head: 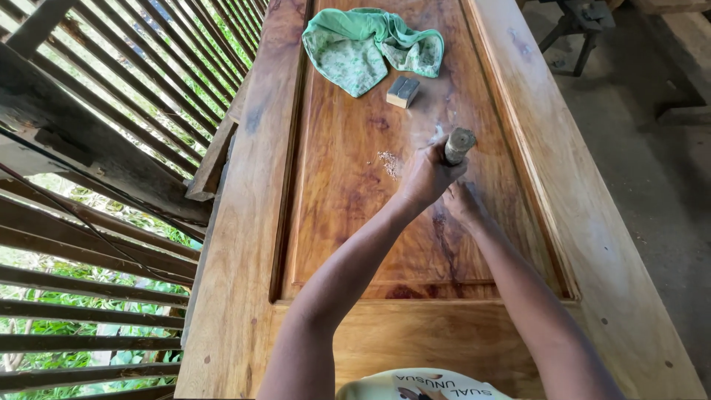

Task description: Scraping and cleaning the surface of a wooden door using a hand scraper or chisel tool.

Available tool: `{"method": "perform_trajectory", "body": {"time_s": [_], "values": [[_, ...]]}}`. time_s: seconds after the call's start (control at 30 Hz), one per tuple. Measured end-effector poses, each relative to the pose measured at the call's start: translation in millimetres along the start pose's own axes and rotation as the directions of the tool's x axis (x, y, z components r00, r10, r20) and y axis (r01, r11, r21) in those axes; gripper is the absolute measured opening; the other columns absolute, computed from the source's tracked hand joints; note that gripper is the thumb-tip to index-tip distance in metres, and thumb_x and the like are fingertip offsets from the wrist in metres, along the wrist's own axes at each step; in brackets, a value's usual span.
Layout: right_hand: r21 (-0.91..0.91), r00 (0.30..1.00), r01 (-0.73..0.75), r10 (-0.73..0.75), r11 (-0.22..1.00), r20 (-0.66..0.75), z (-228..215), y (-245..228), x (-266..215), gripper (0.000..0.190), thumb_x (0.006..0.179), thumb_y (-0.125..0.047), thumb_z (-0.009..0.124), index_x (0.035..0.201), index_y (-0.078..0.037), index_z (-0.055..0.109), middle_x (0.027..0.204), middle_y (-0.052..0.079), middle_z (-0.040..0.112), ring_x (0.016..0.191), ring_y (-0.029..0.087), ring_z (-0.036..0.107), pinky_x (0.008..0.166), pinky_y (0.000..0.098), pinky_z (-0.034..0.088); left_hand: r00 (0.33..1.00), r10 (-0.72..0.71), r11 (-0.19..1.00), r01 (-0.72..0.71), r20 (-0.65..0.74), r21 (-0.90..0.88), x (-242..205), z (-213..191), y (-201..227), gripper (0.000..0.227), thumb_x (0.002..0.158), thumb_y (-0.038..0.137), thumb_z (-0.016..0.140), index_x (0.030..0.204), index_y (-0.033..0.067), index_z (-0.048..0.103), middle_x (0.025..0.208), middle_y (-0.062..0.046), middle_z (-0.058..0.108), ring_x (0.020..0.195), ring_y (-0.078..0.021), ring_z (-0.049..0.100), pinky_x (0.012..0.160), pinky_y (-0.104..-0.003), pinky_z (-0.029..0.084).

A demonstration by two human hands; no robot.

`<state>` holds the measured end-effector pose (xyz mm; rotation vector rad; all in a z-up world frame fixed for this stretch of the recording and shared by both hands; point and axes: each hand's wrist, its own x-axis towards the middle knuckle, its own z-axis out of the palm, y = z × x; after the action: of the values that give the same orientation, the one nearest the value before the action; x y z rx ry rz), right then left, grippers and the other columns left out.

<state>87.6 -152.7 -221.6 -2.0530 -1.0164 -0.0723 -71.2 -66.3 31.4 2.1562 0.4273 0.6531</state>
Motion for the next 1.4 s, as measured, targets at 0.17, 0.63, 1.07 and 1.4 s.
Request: {"method": "perform_trajectory", "body": {"time_s": [0.17,0.63,1.07,1.4], "values": [[0.032,0.999,0.045,-0.046,0.998,0.028,-16,-7,-13,0.022,0.102,-0.019,0.059,0.092,-0.004,0.071,0.087,0.023,0.072,0.088,0.046,0.07,0.071,0.056,0.053,1.0,-0.013,1.0,0.013,-0.01,-0.024,-13,-8,15,0.04,0.069,0.04,0.08,0.094,0.0112,0.069,0.08,-0.017,0.074,0.09,-0.0421,0.073,0.076,-0.054,0.058],[0.068,0.999,0.034,-0.034,0.997,-0.006,-6,-2,12,0.02,0.098,-0.008,0.054,0.098,0.003,0.07,0.093,0.028,0.07,0.091,0.052,0.066,0.073,0.061,0.049,0.999,-0.012,0.998,0.01,0.032,0.056,12,0,-5,0.046,0.071,0.048,0.078,0.107,0.0215,0.068,0.09,-0.01,0.075,0.097,-0.038,0.073,0.082,-0.056,0.059],[-0.115,1.0,0.01,-0.012,0.993,-0.018,-23,-27,1,0.015,0.097,-0.023,0.06,0.097,-0.015,0.074,0.09,0.011,0.076,0.089,0.036,0.073,0.073,0.0512,0.056,1.0,0.002,1.0,-0.002,0.028,0.002,4,-12,14,0.04,0.069,0.042,0.08,0.096,0.0153,0.068,0.082,-0.013,0.075,0.092,-0.0389,0.074,0.077,-0.054,0.059],[-0.015,0.998,0.037,-0.038,0.999,-0.058,-2,-19,21,0.015,0.098,-0.015,0.058,0.099,-0.006,0.07,0.093,0.022,0.073,0.093,0.048,0.068,0.073,0.0594,0.053,0.996,-0.042,0.997,0.037,0.073,0.063,28,-4,-12,0.048,0.072,0.046,0.08,0.112,0.0239,0.067,0.092,-0.01,0.077,0.1,-0.0354,0.074,0.085,-0.054,0.06]]}}
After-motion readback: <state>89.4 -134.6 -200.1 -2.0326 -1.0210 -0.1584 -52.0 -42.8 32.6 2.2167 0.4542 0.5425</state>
